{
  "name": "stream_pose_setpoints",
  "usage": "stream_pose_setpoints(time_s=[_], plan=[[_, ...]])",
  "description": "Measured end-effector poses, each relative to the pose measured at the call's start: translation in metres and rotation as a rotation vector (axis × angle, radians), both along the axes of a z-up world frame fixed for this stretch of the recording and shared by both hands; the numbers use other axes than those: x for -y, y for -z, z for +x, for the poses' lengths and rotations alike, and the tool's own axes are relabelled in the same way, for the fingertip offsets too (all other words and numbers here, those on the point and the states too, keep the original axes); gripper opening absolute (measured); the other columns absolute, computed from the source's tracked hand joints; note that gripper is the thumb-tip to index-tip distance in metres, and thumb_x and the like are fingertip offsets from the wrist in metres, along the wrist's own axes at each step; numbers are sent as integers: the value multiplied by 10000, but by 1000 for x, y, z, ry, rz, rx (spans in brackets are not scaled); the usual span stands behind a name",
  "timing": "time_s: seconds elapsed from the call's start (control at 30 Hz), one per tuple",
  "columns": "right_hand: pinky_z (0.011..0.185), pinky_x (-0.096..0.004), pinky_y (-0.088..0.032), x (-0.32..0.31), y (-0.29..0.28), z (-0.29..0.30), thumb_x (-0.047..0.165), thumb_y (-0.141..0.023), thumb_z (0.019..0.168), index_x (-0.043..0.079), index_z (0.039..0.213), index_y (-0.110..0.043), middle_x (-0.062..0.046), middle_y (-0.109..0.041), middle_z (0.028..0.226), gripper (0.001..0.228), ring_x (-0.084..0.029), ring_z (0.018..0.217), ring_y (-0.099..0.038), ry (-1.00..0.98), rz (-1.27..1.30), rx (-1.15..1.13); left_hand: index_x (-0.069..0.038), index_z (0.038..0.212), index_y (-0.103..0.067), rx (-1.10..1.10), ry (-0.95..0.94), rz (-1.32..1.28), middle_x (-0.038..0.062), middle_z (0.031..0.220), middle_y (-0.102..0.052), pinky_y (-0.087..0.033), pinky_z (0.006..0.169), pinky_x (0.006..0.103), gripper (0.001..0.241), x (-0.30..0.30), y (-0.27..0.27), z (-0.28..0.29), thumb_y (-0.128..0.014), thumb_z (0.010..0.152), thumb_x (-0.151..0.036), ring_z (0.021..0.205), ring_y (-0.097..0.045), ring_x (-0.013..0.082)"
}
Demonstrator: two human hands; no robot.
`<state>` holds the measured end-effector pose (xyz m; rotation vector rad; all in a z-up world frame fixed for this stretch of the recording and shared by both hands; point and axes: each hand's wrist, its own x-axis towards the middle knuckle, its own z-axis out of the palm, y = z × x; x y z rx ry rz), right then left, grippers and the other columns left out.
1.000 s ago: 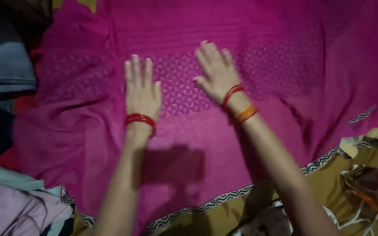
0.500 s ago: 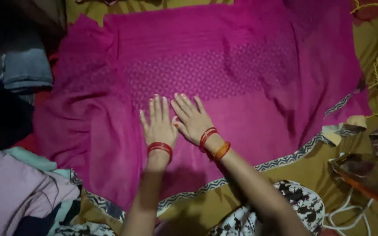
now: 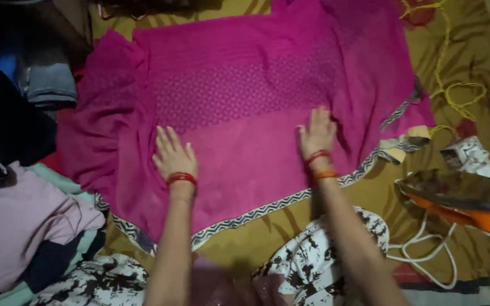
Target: Ironing a pink garment on a bed surface.
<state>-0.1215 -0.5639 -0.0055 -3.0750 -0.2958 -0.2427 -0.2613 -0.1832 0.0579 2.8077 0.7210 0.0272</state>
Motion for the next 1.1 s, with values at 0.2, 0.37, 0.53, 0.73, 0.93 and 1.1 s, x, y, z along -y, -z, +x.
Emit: stream_pose_setpoints(time_s=[0.2,0.37,0.53,0.73,0.93,1.1], plan=[[1268,-572,-59,-161,-33,-121,496,-398,1061,88,1612,-290,-129,-234,1705,694,-287,1588,-152,-507,215,-377,-115,1579,-292,-170,314,90,103,1694,-205,-167,1221,598,696,117,14,-42,-471,991,-443,1563,-152,254],[1258,-550,-34,-130,-60,-113,566,-356,1017,140,1633,-197,-80,-143,1716,765,-244,1582,-101,-327,-11,-358,-123,1614,-264,-117,284,65,87,1710,-187,-99,1250,569,684,83,16,-65,-427,1020,-420,1572,-151,228],[1250,-530,-22,-64,-58,-78,565,-380,991,145,1637,-157,-63,-99,1718,802,-239,1577,-76,-94,-43,-322,-144,1625,-257,-119,224,92,93,1700,-185,-113,1243,560,684,52,7,-76,-405,1011,-406,1559,-167,239],[1241,-533,-21,20,-35,-71,522,-351,1038,141,1629,-129,-79,-74,1728,737,-222,1579,-69,222,63,-301,-172,1632,-259,-102,182,-23,90,1716,-173,-198,1210,588,675,42,-5,-86,-414,1011,-388,1576,-148,257],[1283,-536,-34,-57,-60,-124,529,-360,1026,120,1656,-184,-109,-102,1734,772,-265,1604,-72,168,-33,-348,-130,1628,-247,-65,201,-28,118,1715,-132,-139,1200,629,715,89,20,-100,-418,1013,-451,1575,-126,275],[1243,-581,-29,-35,-32,-125,587,-316,1028,136,1640,-162,-97,-84,1724,776,-246,1587,-51,322,-31,-280,-148,1635,-256,-85,240,16,111,1721,-144,-68,1239,602,737,81,18,-107,-426,997,-476,1581,-139,259]])
